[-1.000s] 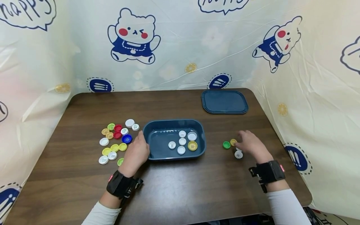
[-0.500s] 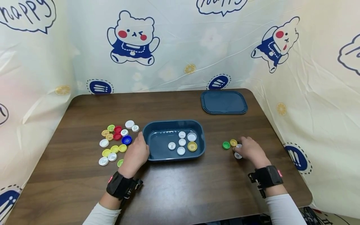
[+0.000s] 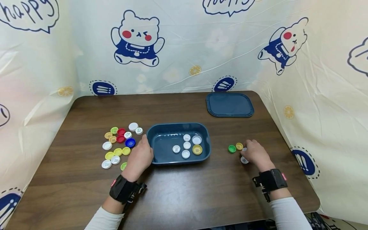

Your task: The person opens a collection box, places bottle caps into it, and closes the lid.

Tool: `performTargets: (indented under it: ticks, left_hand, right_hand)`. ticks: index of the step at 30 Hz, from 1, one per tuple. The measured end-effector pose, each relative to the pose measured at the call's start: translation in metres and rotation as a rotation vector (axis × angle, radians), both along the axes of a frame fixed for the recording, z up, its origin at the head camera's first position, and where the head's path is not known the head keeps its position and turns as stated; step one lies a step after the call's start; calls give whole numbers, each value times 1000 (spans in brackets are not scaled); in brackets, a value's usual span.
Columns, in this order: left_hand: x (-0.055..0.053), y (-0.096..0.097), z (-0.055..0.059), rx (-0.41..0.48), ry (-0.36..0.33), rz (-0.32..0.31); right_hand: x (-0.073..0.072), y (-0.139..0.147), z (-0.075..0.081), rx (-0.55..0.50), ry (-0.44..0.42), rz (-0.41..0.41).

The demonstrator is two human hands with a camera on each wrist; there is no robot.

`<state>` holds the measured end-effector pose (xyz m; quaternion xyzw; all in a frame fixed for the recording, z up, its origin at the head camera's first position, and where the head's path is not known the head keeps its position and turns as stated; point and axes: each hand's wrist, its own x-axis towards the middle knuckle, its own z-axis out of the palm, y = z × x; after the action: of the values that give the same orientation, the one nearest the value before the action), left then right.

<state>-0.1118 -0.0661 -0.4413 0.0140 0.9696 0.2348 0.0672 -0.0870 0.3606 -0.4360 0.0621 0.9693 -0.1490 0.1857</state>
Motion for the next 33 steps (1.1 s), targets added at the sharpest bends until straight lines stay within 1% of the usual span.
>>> performTargets:
  ticks: [4, 7, 10, 13, 16, 20, 25, 28, 33]
  left_hand:
    - [0, 0, 0, -1, 4, -2]
    - [-1, 0, 0, 0, 0, -2]
    - [-1, 0, 1, 4, -8, 0]
    - [-1, -1, 1, 5, -14, 2]
    - [-1, -2, 0, 1, -13, 4]
    - [0, -2, 0, -2, -1, 6]
    - [0, -3, -1, 3, 8, -1]
    - [0, -2, -1, 7, 17, -7]
    - [0, -2, 0, 13, 37, -17]
  right_hand:
    - [-1, 2, 4, 6, 18, 5]
    - [-3, 1, 11, 14, 48, 18]
    - [-6, -5, 21, 16, 90, 46]
    - [-10, -18, 35, 7, 137, 81]
    - [-16, -37, 51, -10, 173, 124]
    - [-27, -69, 69, -23, 208, 191]
    - [-41, -112, 82, -45, 248, 290]
    - [-47, -138, 85, -48, 226, 340]
    - [-56, -178, 84, -2, 153, 414]
